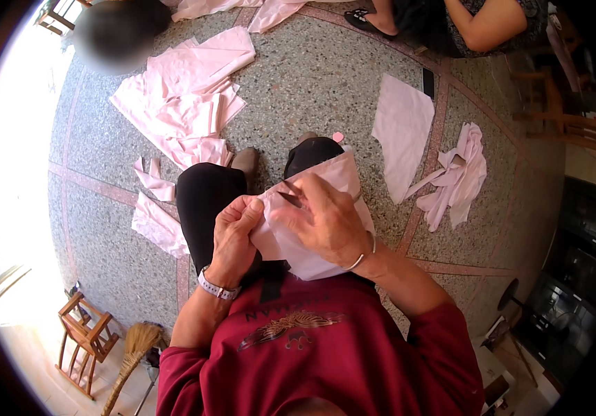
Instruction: The person uses small scissors to cut and trim edges of pink fabric pieces while sitting on the floor. They handle several different sections of the fabric, folding and aligning the material before making precise cuts.
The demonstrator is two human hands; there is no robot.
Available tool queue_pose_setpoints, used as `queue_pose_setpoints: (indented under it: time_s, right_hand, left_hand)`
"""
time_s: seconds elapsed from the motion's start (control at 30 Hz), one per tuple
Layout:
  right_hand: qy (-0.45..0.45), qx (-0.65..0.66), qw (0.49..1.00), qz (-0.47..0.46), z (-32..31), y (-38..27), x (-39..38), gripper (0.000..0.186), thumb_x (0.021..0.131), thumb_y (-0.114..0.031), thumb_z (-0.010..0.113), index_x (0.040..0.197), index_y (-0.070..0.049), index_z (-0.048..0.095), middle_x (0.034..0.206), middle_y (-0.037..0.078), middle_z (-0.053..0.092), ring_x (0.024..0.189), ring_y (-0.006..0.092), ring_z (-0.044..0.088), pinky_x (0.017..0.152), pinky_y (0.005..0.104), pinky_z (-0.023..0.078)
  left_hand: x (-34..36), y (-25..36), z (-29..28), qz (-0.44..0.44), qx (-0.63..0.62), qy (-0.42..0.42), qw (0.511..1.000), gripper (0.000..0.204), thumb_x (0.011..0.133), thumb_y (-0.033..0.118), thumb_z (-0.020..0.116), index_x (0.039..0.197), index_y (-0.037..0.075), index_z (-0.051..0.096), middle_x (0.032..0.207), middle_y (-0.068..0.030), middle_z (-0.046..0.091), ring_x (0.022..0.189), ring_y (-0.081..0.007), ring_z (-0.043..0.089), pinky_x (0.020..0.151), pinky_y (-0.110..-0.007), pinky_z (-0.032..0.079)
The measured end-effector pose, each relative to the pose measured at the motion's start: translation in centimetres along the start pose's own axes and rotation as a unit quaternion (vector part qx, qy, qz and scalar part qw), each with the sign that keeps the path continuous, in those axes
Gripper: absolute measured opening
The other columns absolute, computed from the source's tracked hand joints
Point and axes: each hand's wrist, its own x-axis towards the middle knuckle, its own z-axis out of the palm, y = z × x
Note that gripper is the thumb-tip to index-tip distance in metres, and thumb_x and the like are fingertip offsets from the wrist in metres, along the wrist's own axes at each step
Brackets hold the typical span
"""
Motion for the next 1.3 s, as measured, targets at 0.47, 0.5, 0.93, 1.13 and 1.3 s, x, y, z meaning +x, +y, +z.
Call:
queue_pose_setpoints:
  time_s: [0.47,0.5,0.93,1.13,1.3]
  right_hand:
    - [-0.024,0.056,0.997,0.057,0.9,1.3,-0.3,0.013,0.086,-0.007,0.067,0.095,0.001,0.063,0.075,0.007,0.058,0.063,0.0147,0.053,0.059,0.0287,0.044]
    - [-0.039,0.057,0.995,0.068,0.7,1.3,-0.3,0.013,0.086,-0.008,0.067,0.095,0.001,0.063,0.075,0.007,0.058,0.063,0.0140,0.053,0.059,0.0286,0.044]
    - [-0.183,0.256,0.931,0.186,0.3,1.0,-1.3,0.024,0.097,-0.018,0.058,0.111,0.001,0.061,0.083,0.008,0.066,0.072,0.0121,0.061,0.064,0.0257,0.048]
    - [-0.137,0.211,0.939,0.233,0.0,0.7,-1.4,0.020,0.100,-0.019,0.051,0.100,-0.001,0.060,0.070,0.002,0.062,0.055,0.0051,0.049,0.052,0.0240,0.040]
    - [-0.141,0.159,0.959,0.189,0.4,0.8,-1.5,0.017,0.098,-0.013,0.051,0.092,0.001,0.057,0.067,0.008,0.064,0.060,0.0136,0.059,0.057,0.0309,0.046]
  left_hand:
    - [-0.5,0.4,0.6,0.003,0.033,-0.023,0.999,0.015,0.096,0.017,0.062,0.097,0.003,0.064,0.081,0.0000,0.065,0.067,-0.0049,0.058,0.060,-0.019,0.046]
    - [-0.5,0.6,0.9,0.005,0.034,-0.023,0.999,0.015,0.096,0.017,0.062,0.097,0.002,0.064,0.081,-0.0004,0.065,0.068,-0.0052,0.058,0.061,-0.019,0.047]
    - [-0.7,1.1,1.3,-0.034,-0.107,-0.036,0.993,0.015,0.097,0.017,0.060,0.099,0.002,0.063,0.089,-0.0025,0.067,0.075,-0.0088,0.062,0.069,-0.023,0.051]
    - [-0.3,0.4,0.3,-0.034,-0.052,-0.029,0.998,0.011,0.095,0.012,0.062,0.098,0.001,0.064,0.088,-0.0040,0.067,0.075,-0.0094,0.062,0.070,-0.023,0.051]
    - [-0.3,0.5,0.3,-0.038,-0.069,-0.032,0.996,0.013,0.094,0.012,0.062,0.098,-0.001,0.064,0.088,-0.0046,0.068,0.075,-0.0091,0.062,0.070,-0.023,0.051]
